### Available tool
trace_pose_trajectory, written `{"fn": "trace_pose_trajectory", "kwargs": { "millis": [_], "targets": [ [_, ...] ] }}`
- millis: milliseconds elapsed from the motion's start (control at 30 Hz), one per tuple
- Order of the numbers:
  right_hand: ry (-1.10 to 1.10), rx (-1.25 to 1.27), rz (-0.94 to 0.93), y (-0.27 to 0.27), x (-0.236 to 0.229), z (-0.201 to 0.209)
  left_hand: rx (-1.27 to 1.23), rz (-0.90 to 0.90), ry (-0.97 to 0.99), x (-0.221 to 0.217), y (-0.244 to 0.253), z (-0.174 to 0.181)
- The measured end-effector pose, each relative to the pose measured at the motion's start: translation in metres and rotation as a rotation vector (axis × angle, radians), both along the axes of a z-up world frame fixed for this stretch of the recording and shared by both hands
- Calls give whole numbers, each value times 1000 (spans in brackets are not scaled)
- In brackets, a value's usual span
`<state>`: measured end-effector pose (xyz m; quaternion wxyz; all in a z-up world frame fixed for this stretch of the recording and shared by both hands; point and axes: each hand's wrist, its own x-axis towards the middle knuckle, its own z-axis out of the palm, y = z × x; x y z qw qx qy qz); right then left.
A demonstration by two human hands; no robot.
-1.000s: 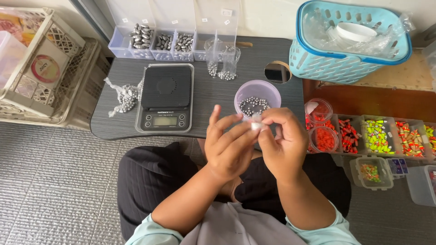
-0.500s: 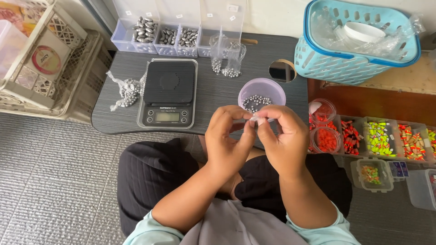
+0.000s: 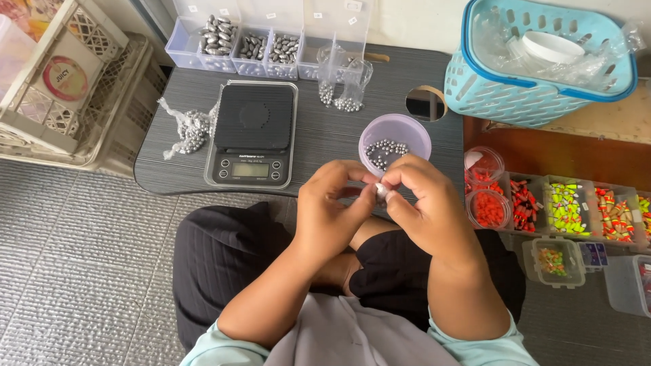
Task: The person sits on the floor and transfers small silver beads from a purple container into clear plastic bags. They repeatedly pick up beads by hand and place them into the bags, occasionally adjusting the bag opening.
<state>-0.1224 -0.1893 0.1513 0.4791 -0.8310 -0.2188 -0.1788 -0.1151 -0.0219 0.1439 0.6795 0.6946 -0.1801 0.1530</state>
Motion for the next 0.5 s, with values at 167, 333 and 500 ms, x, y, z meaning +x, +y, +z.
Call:
{"fn": "trace_pose_trajectory", "kwargs": {
  "millis": [167, 333, 500],
  "targets": [
    [31, 32, -51, 0, -4, 2, -94, -178, 245, 7, 1, -6],
    [-21, 61, -157, 4, -8, 5, -164, -267, 263, 15, 0, -14],
    [-184, -125, -178, 12, -5, 5, -154, -205, 289, 17, -1, -22]
  ]
}}
